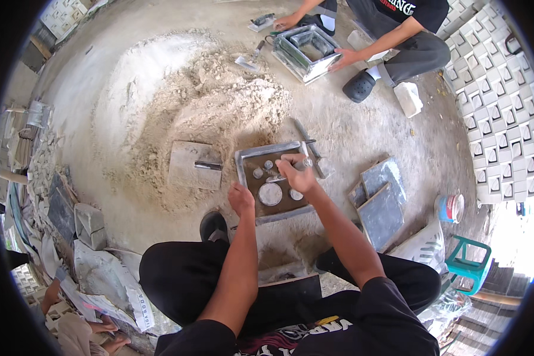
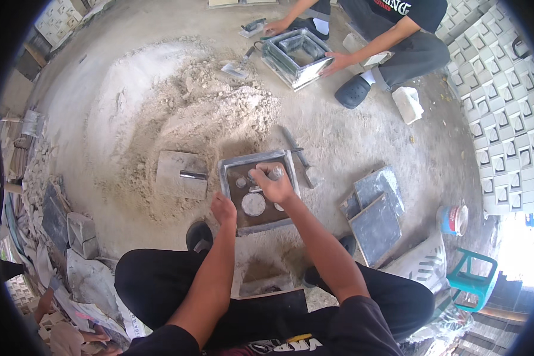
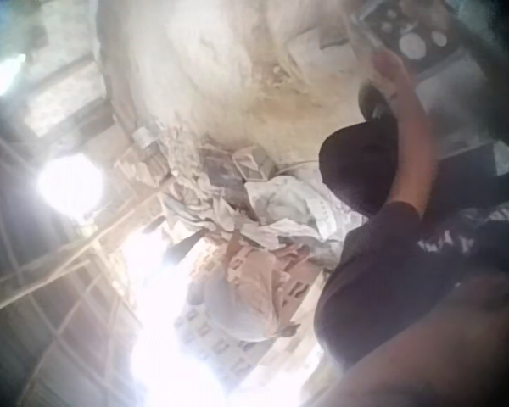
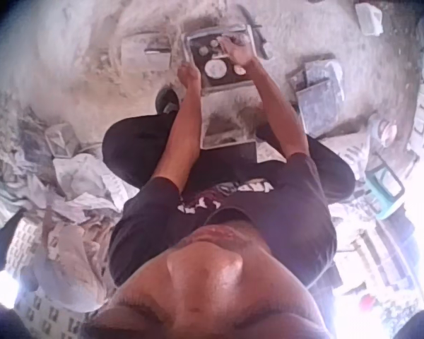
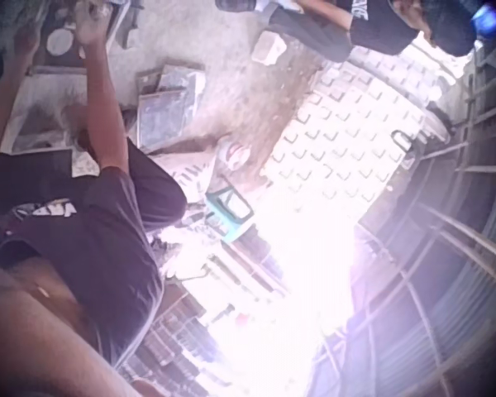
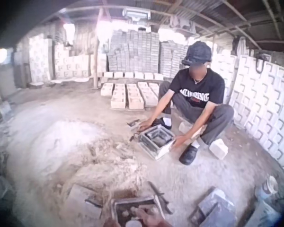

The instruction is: The person uses a mold to manufacture blocks by hand, filling the mold with sand from a large pile, packing it down with a tool, and leveling the surface.

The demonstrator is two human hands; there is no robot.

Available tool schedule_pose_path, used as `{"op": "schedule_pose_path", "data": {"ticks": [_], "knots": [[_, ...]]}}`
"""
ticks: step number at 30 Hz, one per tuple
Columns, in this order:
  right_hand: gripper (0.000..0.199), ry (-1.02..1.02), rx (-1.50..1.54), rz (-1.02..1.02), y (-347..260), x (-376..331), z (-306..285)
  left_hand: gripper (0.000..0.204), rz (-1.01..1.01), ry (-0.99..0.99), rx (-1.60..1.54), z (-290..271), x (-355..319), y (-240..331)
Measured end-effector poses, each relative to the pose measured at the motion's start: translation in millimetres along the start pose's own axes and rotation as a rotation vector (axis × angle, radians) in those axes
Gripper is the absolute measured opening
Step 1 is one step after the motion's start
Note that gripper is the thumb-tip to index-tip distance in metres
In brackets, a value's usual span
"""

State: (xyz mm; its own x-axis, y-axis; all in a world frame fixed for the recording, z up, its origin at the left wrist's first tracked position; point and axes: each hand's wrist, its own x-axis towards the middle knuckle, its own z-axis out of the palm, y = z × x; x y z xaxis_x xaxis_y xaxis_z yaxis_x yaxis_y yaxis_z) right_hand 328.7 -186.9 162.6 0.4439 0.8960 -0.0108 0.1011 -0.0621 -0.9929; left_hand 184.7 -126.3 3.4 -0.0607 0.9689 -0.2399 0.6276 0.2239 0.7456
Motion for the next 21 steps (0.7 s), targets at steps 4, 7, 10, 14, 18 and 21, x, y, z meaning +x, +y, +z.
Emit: {"op": "schedule_pose_path", "data": {"ticks": [4, 7, 10, 14, 18, 21], "knots": [[0.034, 0.285, 0.069, -0.047, -33, -14, 27, 0.045, 0.176, 0.014, 0.13, -6, 7, -13], [0.033, 0.216, -0.141, -0.168, 4, -33, 25, 0.038, 0.238, -0.069, 0.037, -4, 3, -25], [0.04, 0.135, -0.251, -0.22, 5, -39, 39, 0.033, 0.243, -0.098, 0.049, -11, -1, -10], [0.033, 0.175, -0.256, 0.025, 5, -5, 51, 0.036, 0.464, 0.047, 0.063, -25, 1, 10], [0.045, 0.422, -0.279, 0.128, -26, 23, 57, 0.041, 0.555, -0.17, 0.14, -59, 8, 35], [0.051, 0.411, -0.224, 0.163, -53, 47, 53, 0.044, 0.732, -0.227, 0.025, -87, 23, 58]]}}
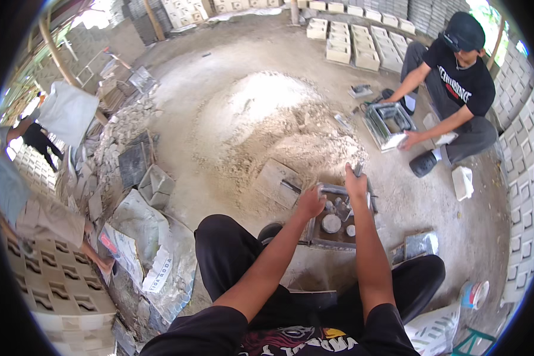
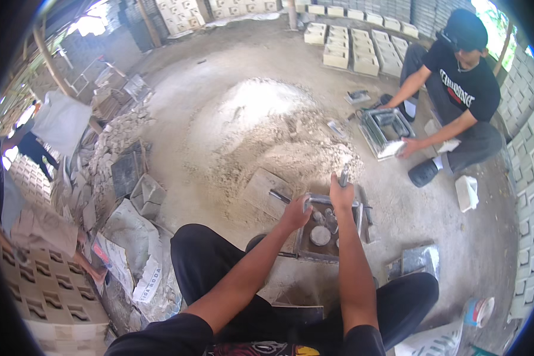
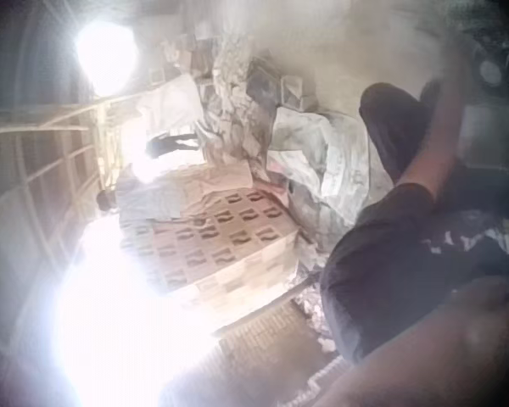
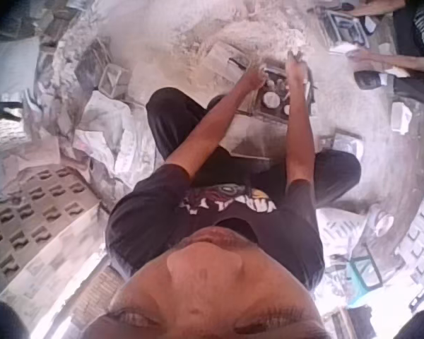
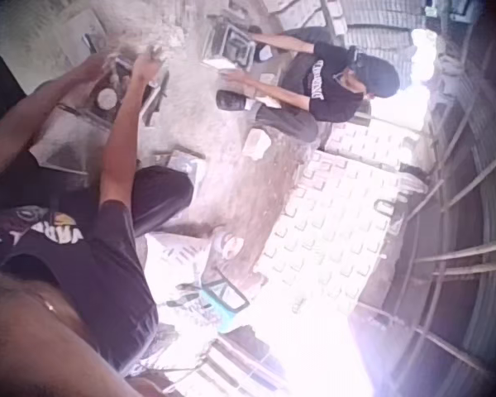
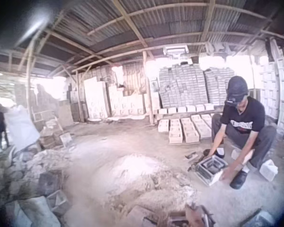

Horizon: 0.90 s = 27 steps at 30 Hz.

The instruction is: The person uses a mold to manufacture blocks by hand, filling the mold with sand from a large pile, packing it down with a tool, and leveling the surface.

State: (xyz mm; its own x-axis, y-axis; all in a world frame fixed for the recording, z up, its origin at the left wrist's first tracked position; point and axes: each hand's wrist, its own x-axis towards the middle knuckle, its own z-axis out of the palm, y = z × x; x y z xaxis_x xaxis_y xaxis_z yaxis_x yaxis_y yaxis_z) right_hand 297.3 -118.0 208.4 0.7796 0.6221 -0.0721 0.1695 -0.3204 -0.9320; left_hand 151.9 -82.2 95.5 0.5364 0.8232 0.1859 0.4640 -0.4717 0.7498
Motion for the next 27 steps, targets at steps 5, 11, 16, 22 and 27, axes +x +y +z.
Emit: {"op": "schedule_pose_path", "data": {"ticks": [5, 11, 16, 22, 27], "knots": [[0.046, -0.172, 0.013, -0.021, -61, 15, 31, 0.043, 0.214, 0.078, -0.185, -56, 26, 5], [0.048, -0.535, 0.281, -0.077, -137, -38, 67, 0.035, 0.075, -0.094, -0.281, -145, 17, 39], [0.049, -0.578, 0.505, -0.022, -138, -67, 103, 0.028, 0.066, 0.087, -0.166, -164, -16, 1], [0.054, -0.602, 0.42, -0.07, -80, -68, 127, 0.02, -0.074, 0.102, -0.234, -144, -63, -8], [0.049, -0.651, 0.285, -0.323, -57, -75, 128, 0.019, -0.059, 0.268, -0.375, -119, -75, -17]]}}
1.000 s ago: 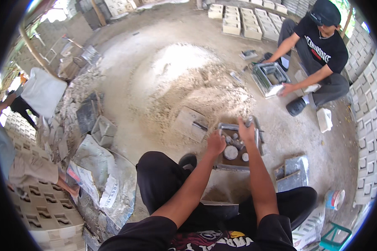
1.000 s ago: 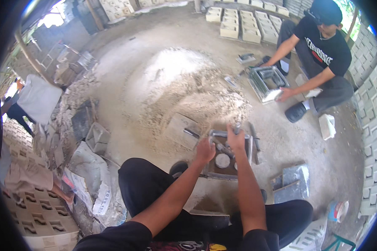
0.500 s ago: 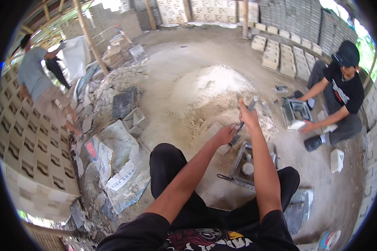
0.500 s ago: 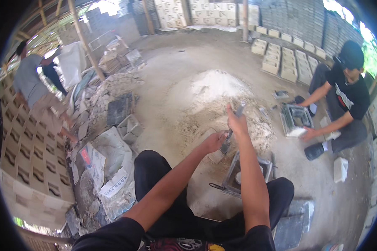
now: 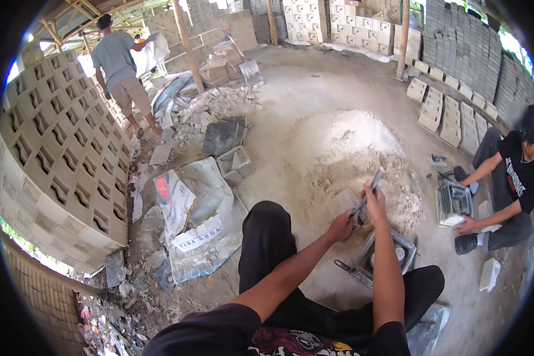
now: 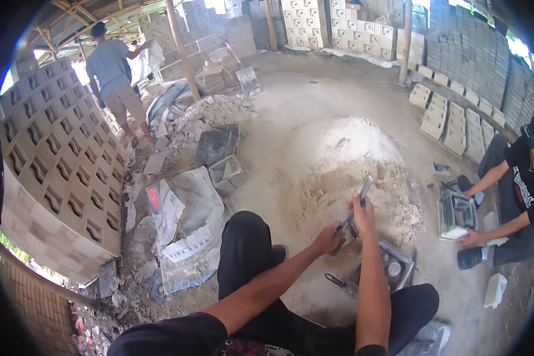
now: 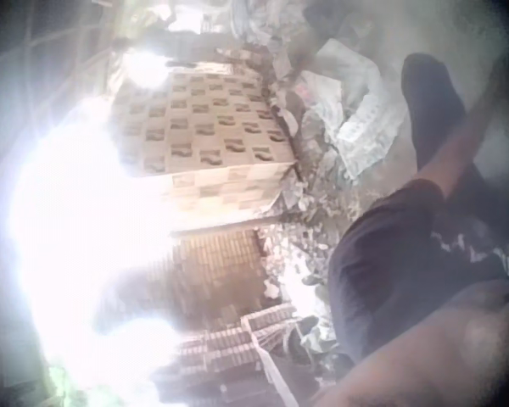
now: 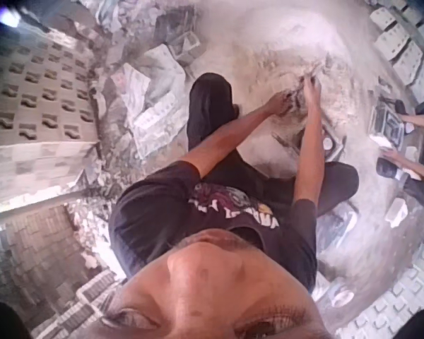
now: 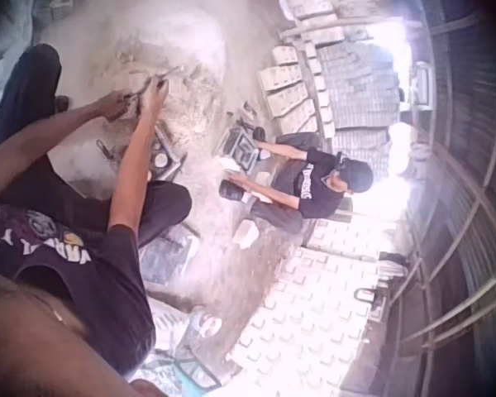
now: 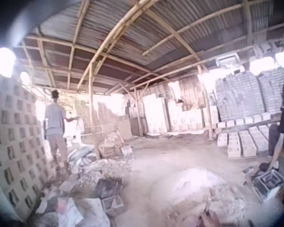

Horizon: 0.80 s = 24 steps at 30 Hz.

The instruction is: The person uses a mold to manufacture blocks by hand, filling the mold with sand from a large pile, packing it down with a tool, and leveling the surface.

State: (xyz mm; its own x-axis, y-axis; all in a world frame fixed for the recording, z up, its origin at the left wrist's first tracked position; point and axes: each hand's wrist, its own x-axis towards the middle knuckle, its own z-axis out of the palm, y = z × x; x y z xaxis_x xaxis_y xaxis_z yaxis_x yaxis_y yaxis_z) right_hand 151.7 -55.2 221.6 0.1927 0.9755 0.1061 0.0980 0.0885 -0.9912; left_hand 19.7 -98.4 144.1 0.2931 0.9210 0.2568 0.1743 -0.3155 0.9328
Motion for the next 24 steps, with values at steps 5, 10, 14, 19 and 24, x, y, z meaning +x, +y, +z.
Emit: {"op": "schedule_pose_path", "data": {"ticks": [5, 10, 14, 19, 24], "knots": [[0.044, 0.109, -0.08, -0.113, -2, 6, -42, 0.015, 0.038, -0.018, 0.057, 19, 17, 14], [0.03, 0.465, -0.889, -0.677, -58, -38, -54, 0.016, 0.123, -0.019, 0.044, 41, 8, 25], [0.045, -0.109, -1.432, -0.561, -70, -51, -98, 0.019, 0.21, -0.054, 0.269, 66, 12, 35], [0.036, -0.212, -1.554, -0.44, -52, -96, -138, 0.025, 0.388, -0.324, 0.485, 63, 27, 64], [0.045, -0.219, -1.502, -0.059, -54, -103, -169, 0.027, 0.444, -0.56, 0.551, 64, 38, 116]]}}
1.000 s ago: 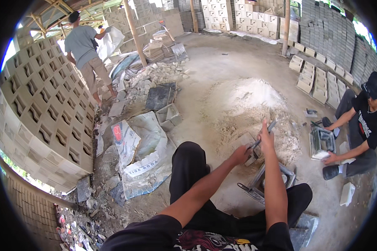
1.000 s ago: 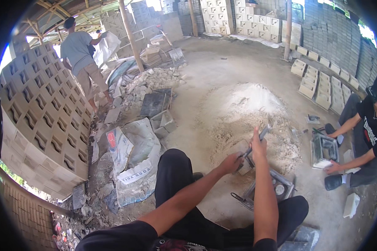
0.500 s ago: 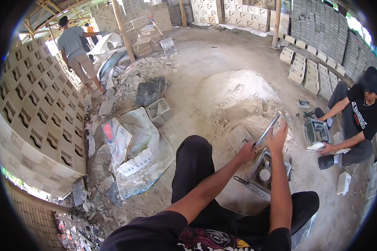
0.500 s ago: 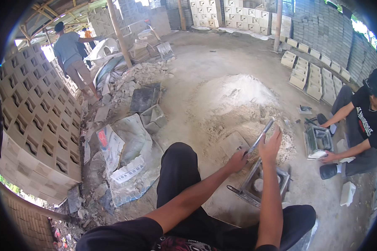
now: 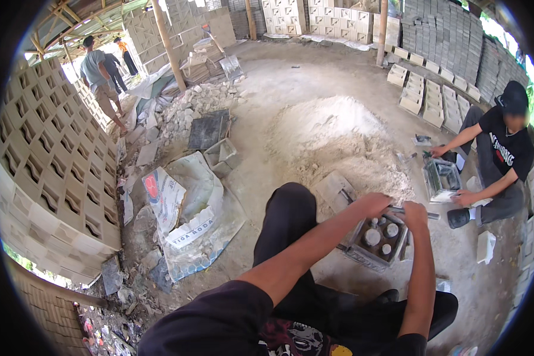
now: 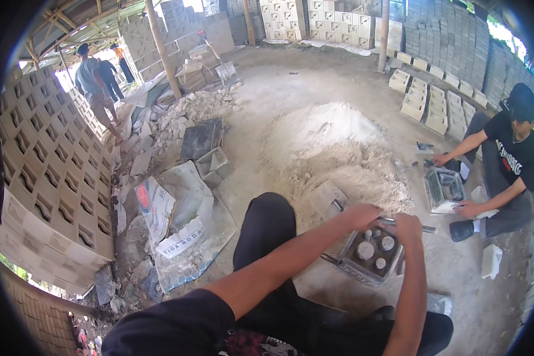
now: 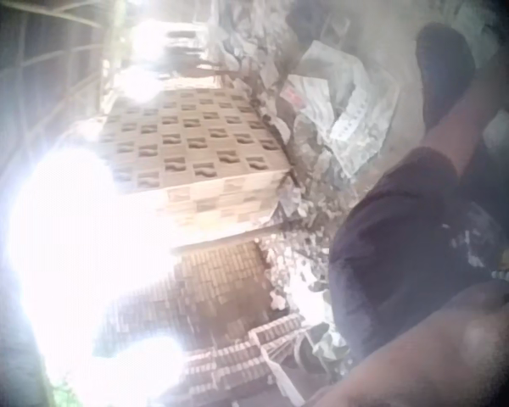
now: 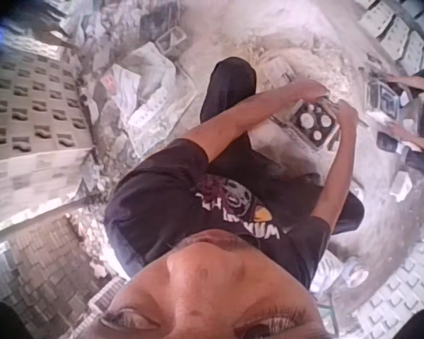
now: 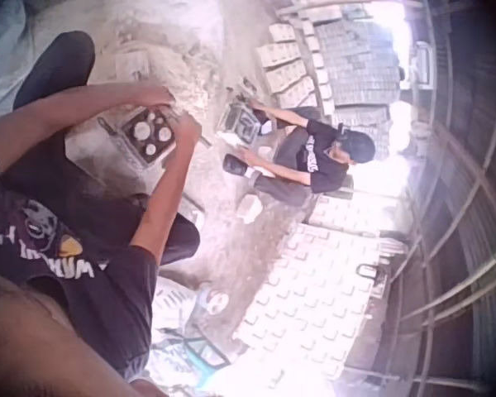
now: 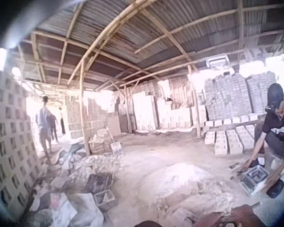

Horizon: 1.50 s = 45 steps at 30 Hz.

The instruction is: The person uses a mold to manufacture blocks by hand, filling the mold with sand from a large pile, packing it down with a tool, and leveling the surface.

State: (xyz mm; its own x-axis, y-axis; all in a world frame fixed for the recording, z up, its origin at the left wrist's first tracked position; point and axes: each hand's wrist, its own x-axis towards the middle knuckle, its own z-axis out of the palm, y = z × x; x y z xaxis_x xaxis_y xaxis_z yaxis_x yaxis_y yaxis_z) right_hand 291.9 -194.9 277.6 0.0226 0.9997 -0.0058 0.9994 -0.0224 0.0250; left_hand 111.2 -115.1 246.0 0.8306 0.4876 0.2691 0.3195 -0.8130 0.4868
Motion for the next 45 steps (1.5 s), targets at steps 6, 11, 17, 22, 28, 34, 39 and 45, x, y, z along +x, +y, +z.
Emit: {"op": "schedule_pose_path", "data": {"ticks": [6, 11, 17, 22, 28, 34, 39, 45], "knots": [[0.052, 0.227, 0.115, 0.161, 43, -44, 14, 0.041, 0.003, 0.072, 0.042, -24, 32, 4], [0.049, 0.258, 0.358, 0.387, 89, -106, 37, 0.036, -0.265, 0.088, -0.757, 16, 43, 26], [0.059, 0.351, 0.428, 0.66, 105, -156, 86, 0.04, -0.353, 0.178, -0.575, 92, 64, 23], [0.065, 0.233, 0.501, 0.896, 109, -172, 121, 0.017, -0.206, 0.261, -0.556, 164, 75, 26], [0.053, 0.356, 0.595, 1.144, 109, -206, 205, 0.014, -0.197, -0.022, -0.569, 210, 79, 83], [0.041, 0.418, 0.689, 1.368, 82, -199, 296, 0.021, 0.081, -0.075, -0.097, 244, 59, 86], [0.038, 0.29, 0.873, 1.313, 89, -191, 330, 0.027, 0.11, -0.182, 0.023, 246, 46, 68], [0.024, 0.2, 0.74, 1.212, 85, -190, 327, 0.023, 0.036, -0.111, 0.035, 238, 40, 51]]}}
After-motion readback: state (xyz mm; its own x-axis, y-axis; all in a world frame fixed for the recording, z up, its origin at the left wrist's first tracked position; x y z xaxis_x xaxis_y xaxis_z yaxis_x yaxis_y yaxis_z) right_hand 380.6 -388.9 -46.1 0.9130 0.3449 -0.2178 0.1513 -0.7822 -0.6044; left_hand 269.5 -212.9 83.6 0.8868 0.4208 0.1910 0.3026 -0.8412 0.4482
